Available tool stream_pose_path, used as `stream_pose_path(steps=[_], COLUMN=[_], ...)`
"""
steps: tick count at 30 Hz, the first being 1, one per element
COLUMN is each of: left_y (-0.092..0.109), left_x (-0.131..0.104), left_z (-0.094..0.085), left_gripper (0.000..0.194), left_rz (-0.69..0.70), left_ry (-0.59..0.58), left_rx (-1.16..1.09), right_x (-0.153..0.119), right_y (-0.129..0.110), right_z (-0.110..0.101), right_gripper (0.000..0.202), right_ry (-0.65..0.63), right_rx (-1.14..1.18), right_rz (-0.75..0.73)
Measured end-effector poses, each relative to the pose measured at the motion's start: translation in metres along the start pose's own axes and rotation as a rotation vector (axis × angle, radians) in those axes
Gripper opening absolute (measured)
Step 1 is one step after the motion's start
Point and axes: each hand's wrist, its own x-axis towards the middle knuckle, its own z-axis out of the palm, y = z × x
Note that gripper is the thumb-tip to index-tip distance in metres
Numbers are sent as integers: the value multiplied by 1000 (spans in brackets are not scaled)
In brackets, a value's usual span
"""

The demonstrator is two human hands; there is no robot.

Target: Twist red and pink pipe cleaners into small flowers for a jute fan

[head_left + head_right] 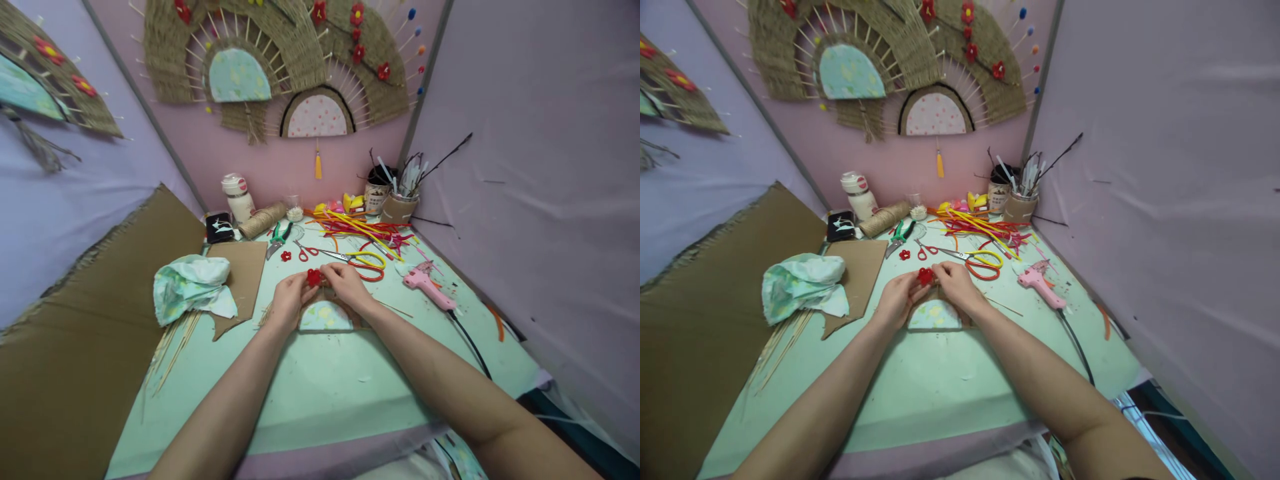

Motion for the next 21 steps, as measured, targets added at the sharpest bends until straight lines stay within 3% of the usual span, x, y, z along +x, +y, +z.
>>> stream_pose_path(steps=[7, 11, 18, 21], left_y=[7, 0, -16, -18], left_x=[-2, 0, 17, 20], left_z=[-1, -2, -16, -20], left_gripper=[23, 22, 25, 26], left_rz=[-5, 37, 221, 227], left_ry=[20, -61, -86, -142], left_rx=[-82, 12, 279, 330], right_x=[2, -2, -3, -4], right_y=[-2, -11, -16, -18], right_z=[-2, -1, -3, -2], right_gripper=[35, 29, 25, 24], right_ry=[3, -44, -95, -113], right_rx=[0, 65, 195, 203], right_rz=[35, 80, 200, 216])
